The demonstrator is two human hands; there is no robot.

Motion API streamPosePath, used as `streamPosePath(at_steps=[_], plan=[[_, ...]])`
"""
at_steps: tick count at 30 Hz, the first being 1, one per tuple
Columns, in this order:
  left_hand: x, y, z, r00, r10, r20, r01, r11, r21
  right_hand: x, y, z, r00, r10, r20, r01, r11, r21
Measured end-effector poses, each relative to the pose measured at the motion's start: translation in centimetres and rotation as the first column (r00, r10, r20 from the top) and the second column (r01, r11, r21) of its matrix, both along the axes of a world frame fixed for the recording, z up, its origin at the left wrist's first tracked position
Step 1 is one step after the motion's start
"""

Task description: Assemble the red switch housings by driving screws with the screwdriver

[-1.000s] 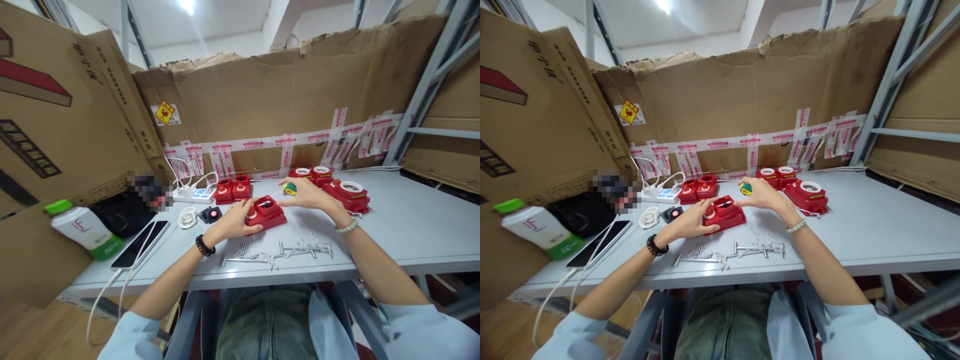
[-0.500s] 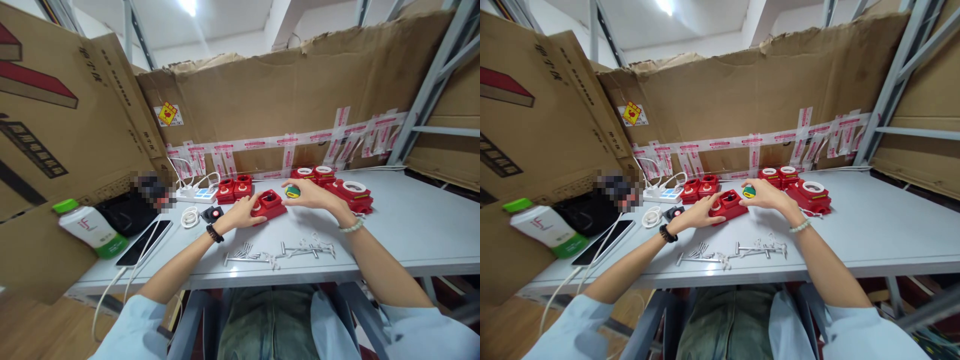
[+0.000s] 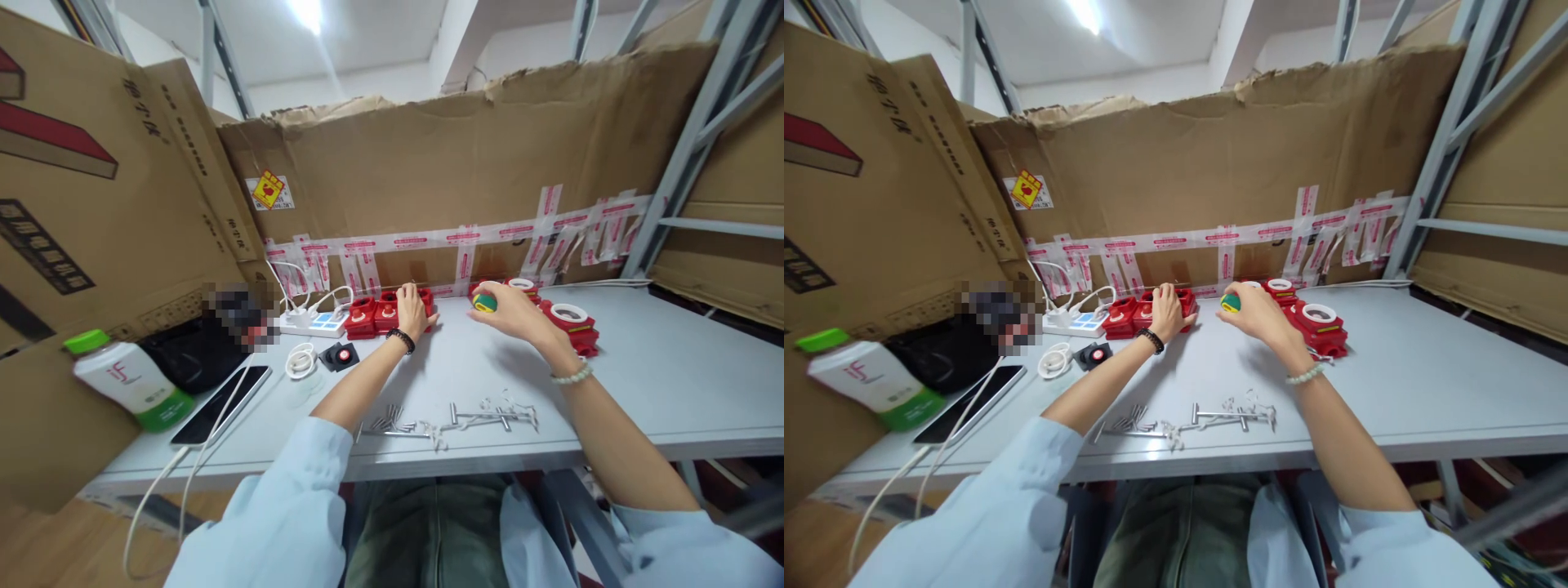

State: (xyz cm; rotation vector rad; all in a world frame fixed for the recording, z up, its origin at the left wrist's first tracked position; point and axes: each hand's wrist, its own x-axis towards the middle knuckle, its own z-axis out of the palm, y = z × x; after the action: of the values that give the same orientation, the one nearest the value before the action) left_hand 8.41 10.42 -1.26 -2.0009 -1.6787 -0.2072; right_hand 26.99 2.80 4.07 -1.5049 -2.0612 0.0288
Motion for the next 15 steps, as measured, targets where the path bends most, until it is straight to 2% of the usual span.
streamPosePath(at_steps=[3, 5, 7, 10, 12, 14, 15], plan=[[-0.1, -0.3, 0.5, 0.997, -0.002, 0.077, 0.003, 1.0, -0.023, 1.5, -0.5, 1.1, 0.967, -0.251, 0.034, 0.248, 0.966, 0.075], [-0.7, -1.3, 1.2, 0.989, -0.083, 0.122, 0.085, 0.996, -0.013, 3.2, -0.7, 1.5, 0.913, -0.394, 0.106, 0.391, 0.919, 0.048], [-1.7, -3.0, 2.2, 0.975, -0.182, 0.124, 0.183, 0.983, -0.001, 5.4, -0.7, 1.5, 0.864, -0.475, 0.169, 0.482, 0.876, 0.001], [-4.3, -6.1, 3.8, 0.956, -0.275, 0.103, 0.279, 0.96, -0.022, 8.8, -0.5, 0.6, 0.799, -0.539, 0.266, 0.581, 0.806, -0.114], [-6.2, -8.0, 4.6, 0.954, -0.283, 0.104, 0.289, 0.956, -0.051, 10.6, -0.3, -0.3, 0.782, -0.551, 0.293, 0.609, 0.775, -0.167], [-8.1, -9.2, 4.8, 0.957, -0.267, 0.11, 0.275, 0.959, -0.069, 11.9, -0.2, -1.0, 0.802, -0.523, 0.289, 0.585, 0.784, -0.207], [-9.0, -9.6, 4.8, 0.961, -0.255, 0.108, 0.264, 0.961, -0.08, 12.4, -0.1, -1.2, 0.821, -0.5, 0.276, 0.558, 0.806, -0.199]])
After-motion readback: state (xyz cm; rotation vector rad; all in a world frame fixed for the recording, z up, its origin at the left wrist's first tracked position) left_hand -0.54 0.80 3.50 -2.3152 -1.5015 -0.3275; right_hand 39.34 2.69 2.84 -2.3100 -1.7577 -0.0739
